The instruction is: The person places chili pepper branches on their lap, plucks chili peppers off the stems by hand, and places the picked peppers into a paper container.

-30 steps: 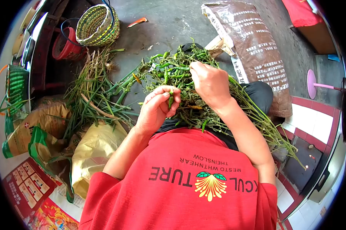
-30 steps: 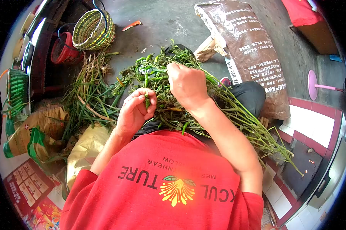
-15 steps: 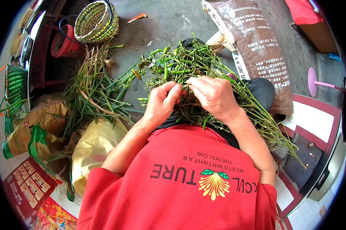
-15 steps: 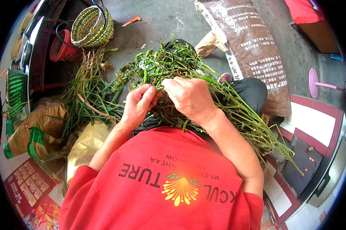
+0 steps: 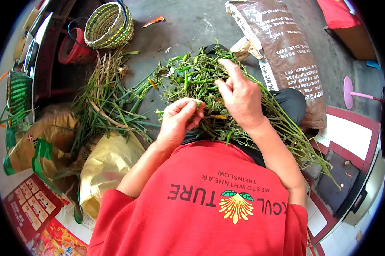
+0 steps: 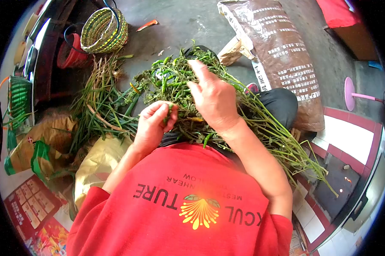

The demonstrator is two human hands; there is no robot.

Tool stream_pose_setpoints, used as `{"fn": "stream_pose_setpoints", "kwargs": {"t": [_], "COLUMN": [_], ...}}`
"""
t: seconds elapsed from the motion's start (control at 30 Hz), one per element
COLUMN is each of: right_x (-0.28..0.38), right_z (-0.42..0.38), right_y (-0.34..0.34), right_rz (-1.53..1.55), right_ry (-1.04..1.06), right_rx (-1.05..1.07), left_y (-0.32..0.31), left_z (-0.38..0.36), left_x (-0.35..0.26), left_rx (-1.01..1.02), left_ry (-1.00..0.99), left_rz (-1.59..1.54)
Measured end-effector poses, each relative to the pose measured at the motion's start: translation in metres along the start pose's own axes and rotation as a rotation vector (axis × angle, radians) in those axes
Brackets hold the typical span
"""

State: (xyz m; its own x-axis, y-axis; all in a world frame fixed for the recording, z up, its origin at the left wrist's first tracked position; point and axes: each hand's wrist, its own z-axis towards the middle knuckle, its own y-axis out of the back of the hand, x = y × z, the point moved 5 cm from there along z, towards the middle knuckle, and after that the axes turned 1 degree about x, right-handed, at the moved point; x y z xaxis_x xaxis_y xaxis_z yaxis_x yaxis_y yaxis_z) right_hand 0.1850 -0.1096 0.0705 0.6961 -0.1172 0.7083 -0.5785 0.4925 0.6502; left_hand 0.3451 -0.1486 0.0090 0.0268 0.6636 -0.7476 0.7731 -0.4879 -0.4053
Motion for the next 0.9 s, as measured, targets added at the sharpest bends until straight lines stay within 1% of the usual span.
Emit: {"fn": "stream_pose_setpoints", "kwargs": {"t": [0.03, 0.1, 0.17, 0.2, 0.3, 0.4, 0.5, 0.53, 0.63, 0.77, 0.87, 0.9], "right_x": [0.003, -0.003, -0.012, -0.012, -0.013, -0.007, 0.0, 0.001, 0.0, 0.002, -0.003, -0.004], "right_z": [0.001, 0.0, 0.001, 0.002, 0.001, -0.002, -0.005, -0.005, -0.008, -0.009, -0.01, -0.01], "right_y": [-0.002, -0.015, -0.025, -0.026, -0.028, -0.02, -0.013, -0.012, -0.011, -0.009, -0.009, -0.009], "right_rz": [0.023, -0.162, -0.298, -0.324, -0.324, -0.15, -0.081, -0.102, -0.07, -0.086, -0.117, -0.143], "right_ry": [0.108, 0.184, 0.149, 0.135, 0.153, 0.153, 0.151, 0.163, 0.178, 0.197, 0.2, 0.205], "right_rx": [-0.028, 0.06, 0.171, 0.187, 0.231, 0.265, 0.28, 0.296, 0.285, 0.319, 0.327, 0.327], "left_y": [0.002, 0.006, 0.006, 0.006, 0.005, 0.006, 0.006, 0.003, 0.002, 0.002, 0.001, -0.001], "left_z": [0.002, 0.001, -0.001, -0.001, 0.0, 0.006, 0.013, 0.015, 0.024, 0.03, 0.034, 0.033], "left_x": [-0.001, -0.001, 0.0, 0.0, -0.002, -0.003, -0.005, -0.006, -0.009, -0.007, -0.003, -0.006], "left_rx": [0.121, 0.14, 0.128, 0.124, 0.119, 0.073, 0.059, 0.0, 0.009, -0.021, 0.046, 0.02], "left_ry": [-0.015, 0.014, 0.04, 0.053, 0.078, 0.136, 0.192, 0.198, 0.248, 0.284, 0.243, 0.188], "left_rz": [-0.169, -0.243, -0.279, -0.296, -0.273, -0.196, -0.066, -0.075, 0.034, 0.099, 0.052, 0.177]}}
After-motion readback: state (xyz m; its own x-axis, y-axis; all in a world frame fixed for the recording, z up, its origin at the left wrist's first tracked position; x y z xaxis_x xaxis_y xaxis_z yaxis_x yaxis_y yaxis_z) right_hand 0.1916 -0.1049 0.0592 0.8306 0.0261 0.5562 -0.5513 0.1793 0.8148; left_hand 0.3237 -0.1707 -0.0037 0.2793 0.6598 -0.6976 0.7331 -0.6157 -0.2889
